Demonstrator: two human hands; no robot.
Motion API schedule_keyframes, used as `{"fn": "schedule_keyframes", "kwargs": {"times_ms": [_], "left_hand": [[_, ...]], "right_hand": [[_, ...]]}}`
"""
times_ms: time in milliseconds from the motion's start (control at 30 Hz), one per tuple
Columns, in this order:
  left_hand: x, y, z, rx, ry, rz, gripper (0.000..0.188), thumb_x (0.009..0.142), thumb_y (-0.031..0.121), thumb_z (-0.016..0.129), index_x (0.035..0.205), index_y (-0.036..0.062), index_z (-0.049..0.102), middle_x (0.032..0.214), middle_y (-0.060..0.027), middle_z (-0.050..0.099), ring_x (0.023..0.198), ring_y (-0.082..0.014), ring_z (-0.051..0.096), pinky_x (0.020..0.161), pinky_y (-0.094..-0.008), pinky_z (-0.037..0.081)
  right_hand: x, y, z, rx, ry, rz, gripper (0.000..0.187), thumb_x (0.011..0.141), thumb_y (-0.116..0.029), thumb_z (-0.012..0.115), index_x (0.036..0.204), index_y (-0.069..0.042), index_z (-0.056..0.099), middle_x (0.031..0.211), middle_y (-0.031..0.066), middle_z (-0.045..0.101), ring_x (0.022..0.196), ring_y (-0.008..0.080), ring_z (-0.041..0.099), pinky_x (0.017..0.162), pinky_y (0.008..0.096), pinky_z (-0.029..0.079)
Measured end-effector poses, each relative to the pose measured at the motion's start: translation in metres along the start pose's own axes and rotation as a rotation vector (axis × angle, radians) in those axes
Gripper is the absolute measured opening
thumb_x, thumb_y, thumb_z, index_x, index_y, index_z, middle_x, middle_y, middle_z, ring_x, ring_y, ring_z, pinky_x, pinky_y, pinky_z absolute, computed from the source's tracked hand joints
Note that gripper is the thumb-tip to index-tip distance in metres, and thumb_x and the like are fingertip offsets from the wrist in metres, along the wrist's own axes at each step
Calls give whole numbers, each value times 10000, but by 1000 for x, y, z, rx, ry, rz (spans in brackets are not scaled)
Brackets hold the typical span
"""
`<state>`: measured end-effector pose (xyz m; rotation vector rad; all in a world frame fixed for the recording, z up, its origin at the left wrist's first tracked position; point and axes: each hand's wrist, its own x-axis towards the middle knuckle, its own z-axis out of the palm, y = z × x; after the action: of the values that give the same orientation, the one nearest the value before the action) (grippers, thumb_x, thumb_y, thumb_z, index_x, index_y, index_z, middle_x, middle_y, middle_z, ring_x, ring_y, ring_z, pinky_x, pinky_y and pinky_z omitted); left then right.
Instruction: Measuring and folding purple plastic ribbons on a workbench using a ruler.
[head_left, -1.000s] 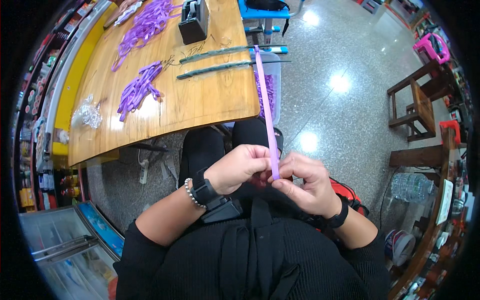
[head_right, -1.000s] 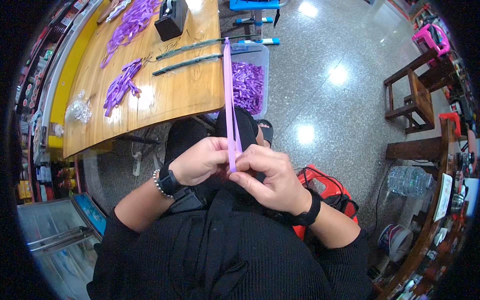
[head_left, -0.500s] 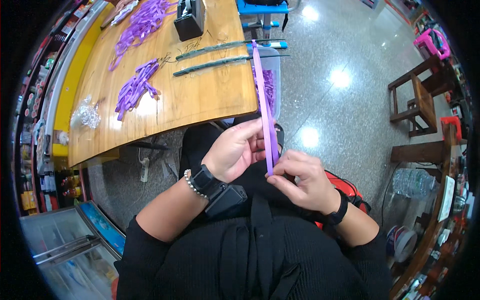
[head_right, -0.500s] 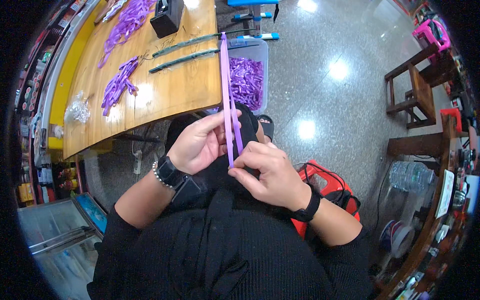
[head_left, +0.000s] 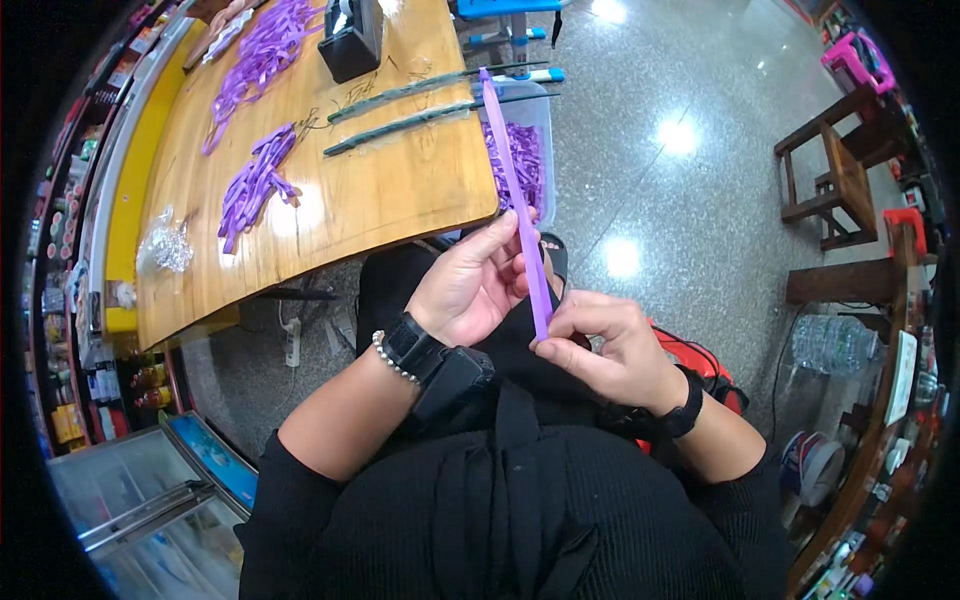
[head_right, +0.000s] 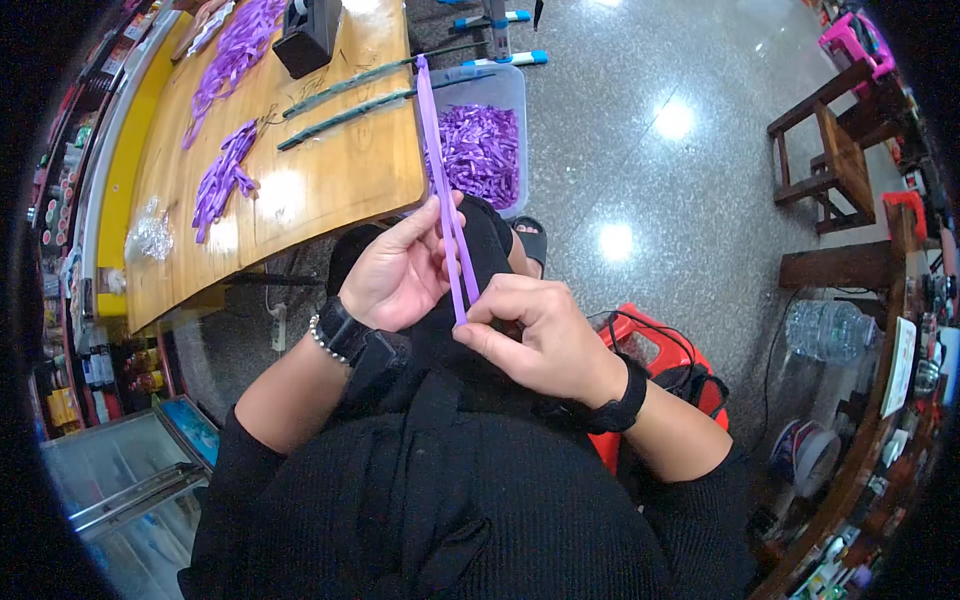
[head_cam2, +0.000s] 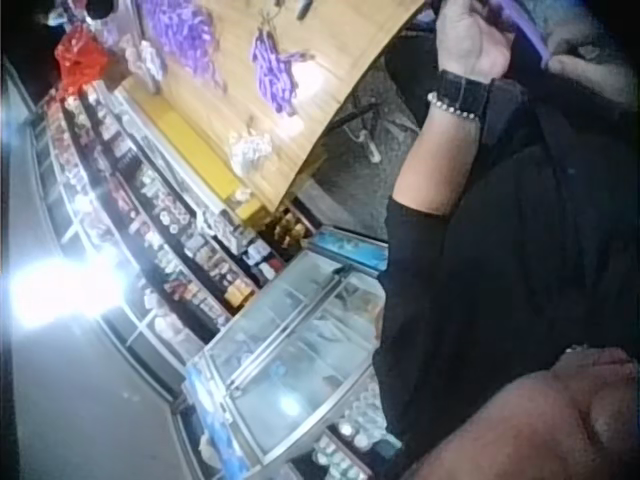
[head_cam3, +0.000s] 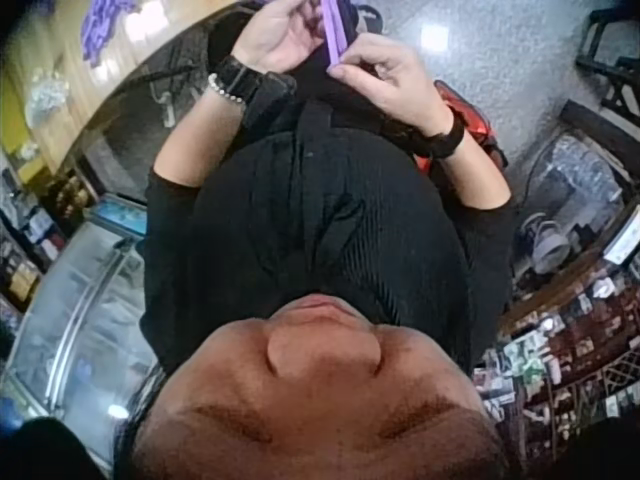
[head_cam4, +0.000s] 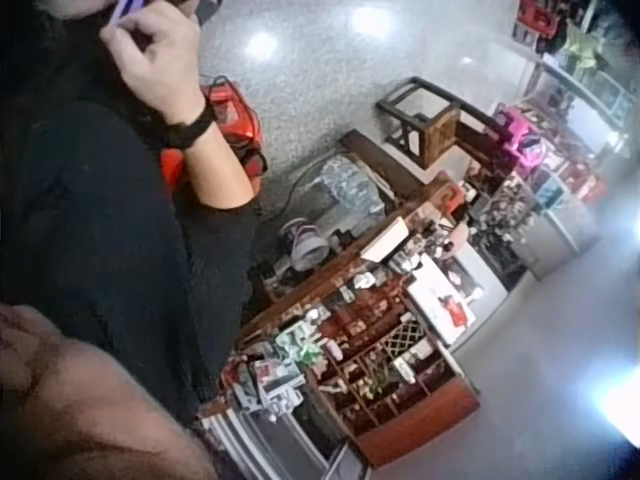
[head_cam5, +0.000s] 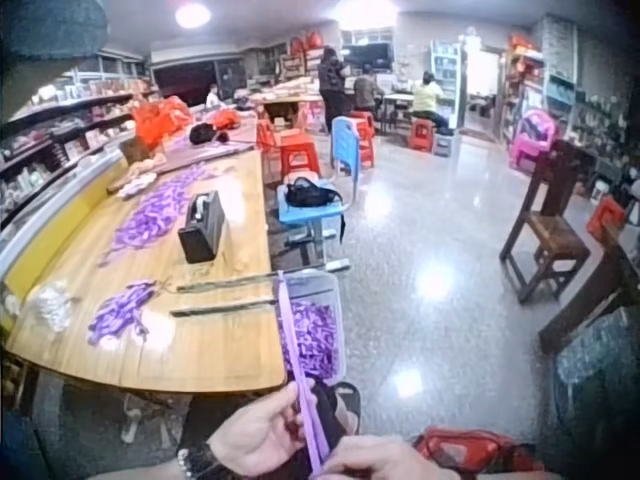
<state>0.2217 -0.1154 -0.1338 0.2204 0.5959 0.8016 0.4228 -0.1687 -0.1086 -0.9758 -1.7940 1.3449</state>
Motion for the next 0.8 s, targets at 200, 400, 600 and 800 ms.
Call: {"fn": "schedule_keyframes", "kwargs": {"times_ms": [200,400,600,800], "left_hand": [[-1,-6,14,29,139,59,236,978,279,558,1135,110,609,970,6,647,851,-110,600,762,-272,482],[-16,-9,18,147,130,44,176,969,192,567,1118,98,575,995,-25,645,918,-135,631,777,-272,505],[-41,-4,17,442,193,-41,219,941,149,611,1121,25,605,972,-42,664,833,-99,632,725,-242,507],[-57,10,34,936,9,-52,145,909,88,637,988,-7,713,892,-22,669,820,-77,597,759,-224,471]], "right_hand": [[-1,3,-1,-48,14,1,105,815,-83,711,785,9,673,742,91,640,678,194,607,640,301,464],[-1,9,-1,-63,0,-24,100,807,-88,720,809,1,677,764,84,648,712,199,608,645,311,464],[1,10,-1,-80,-16,-62,94,807,-82,717,830,1,680,778,83,648,724,203,609,644,317,464],[3,4,0,3,-20,-115,128,795,-92,701,893,-12,683,856,123,646,767,268,638,683,343,503]]}}
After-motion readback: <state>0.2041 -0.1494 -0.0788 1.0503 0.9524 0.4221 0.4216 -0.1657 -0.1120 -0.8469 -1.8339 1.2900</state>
